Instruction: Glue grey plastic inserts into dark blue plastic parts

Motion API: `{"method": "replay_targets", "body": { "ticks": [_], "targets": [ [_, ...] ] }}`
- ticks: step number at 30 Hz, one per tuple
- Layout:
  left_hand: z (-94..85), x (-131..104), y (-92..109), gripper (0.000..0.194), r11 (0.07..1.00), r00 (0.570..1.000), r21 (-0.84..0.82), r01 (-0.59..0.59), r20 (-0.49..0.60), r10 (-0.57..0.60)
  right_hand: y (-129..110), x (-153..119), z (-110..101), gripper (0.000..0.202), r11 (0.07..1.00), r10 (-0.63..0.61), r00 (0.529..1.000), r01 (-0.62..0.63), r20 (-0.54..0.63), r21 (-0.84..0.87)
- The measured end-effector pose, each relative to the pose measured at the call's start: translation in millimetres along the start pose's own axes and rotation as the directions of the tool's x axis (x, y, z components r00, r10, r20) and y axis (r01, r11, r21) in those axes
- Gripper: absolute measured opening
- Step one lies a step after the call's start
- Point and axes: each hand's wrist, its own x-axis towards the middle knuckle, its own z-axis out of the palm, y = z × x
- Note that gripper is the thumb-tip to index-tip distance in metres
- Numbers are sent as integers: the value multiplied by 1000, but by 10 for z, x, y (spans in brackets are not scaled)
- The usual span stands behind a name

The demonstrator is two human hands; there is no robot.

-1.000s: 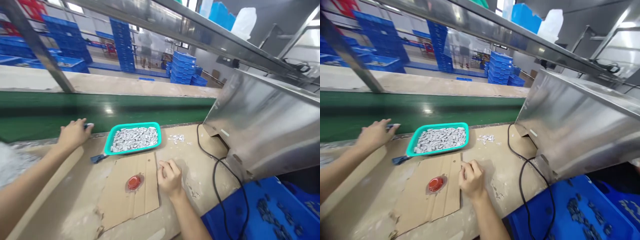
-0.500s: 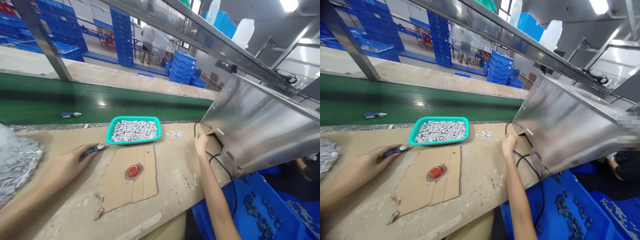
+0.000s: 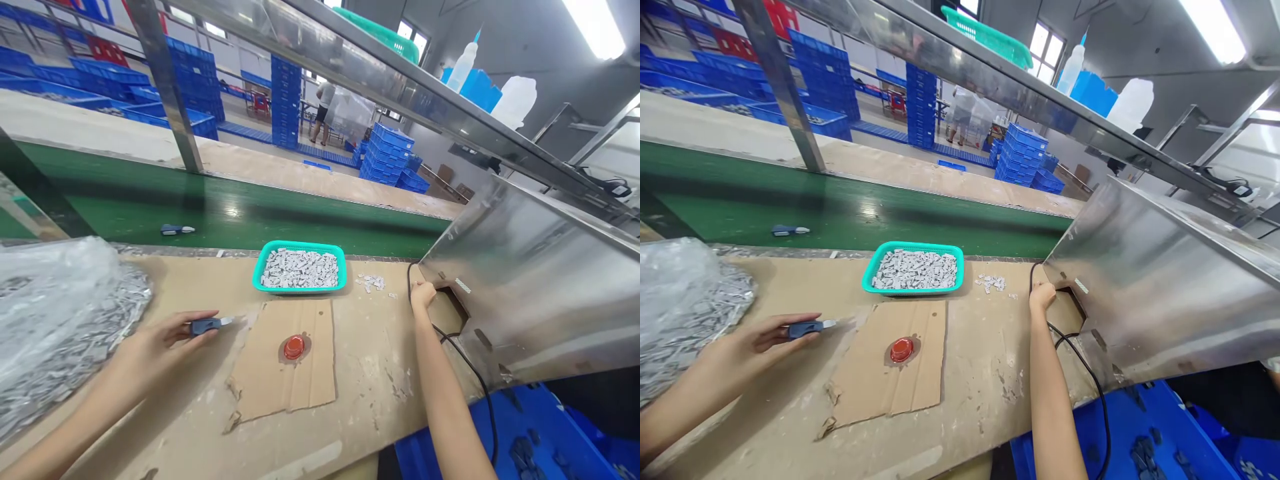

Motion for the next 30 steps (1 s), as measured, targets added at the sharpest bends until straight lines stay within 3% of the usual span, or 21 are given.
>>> {"method": "replay_targets", "body": {
  "ticks": [4, 7, 10, 12, 14, 17, 20, 24, 27, 30],
  "targets": [
    [140, -7, -45, 84, 925, 986, -363, 114, 153, -62, 12, -74, -8, 28, 989, -43, 999, 45, -12, 141],
    [192, -31, -14, 74, 866, 982, -478, 145, 180, -65, -41, -197, -69, 25, 958, -85, 995, 70, 44, 279],
    [146, -125, 111, 71, 821, 967, -533, 204, 240, -84, -157, -454, -173, 32, 895, -174, 969, 82, 175, 438],
    [107, -191, 197, 64, 766, 958, -599, 234, 275, -77, -243, -692, -244, 46, 842, -257, 929, 80, 266, 534],
    [95, -222, 229, 60, 654, 952, -707, 267, 297, -68, -318, -955, -296, 57, 801, -328, 876, 60, 354, 595],
    [119, -214, 158, 57, 462, 939, -825, 324, 338, -55, -410, -1367, -319, 54, 732, -389, 771, -75, 505, 677],
    [146, -203, 58, 56, 330, 923, -866, 374, 383, -40, -498, -1768, -292, 49, 734, -398, 645, -203, 653, 648],
    [159, -203, 16, 62, 261, 898, -864, 430, 439, -25, -606, -2162, -227, 45, 767, -389, 507, -285, 770, 575],
    [167, -200, 6, 59, 253, 878, -850, 461, 478, 7, -646, -2331, -180, 44, 798, -379, 468, -272, 798, 538],
    [186, -202, -25, 52, 228, 850, -831, 507, 526, 28, -627, -2434, -144, 45, 827, -397, 493, -173, 774, 534]
  ]
}}
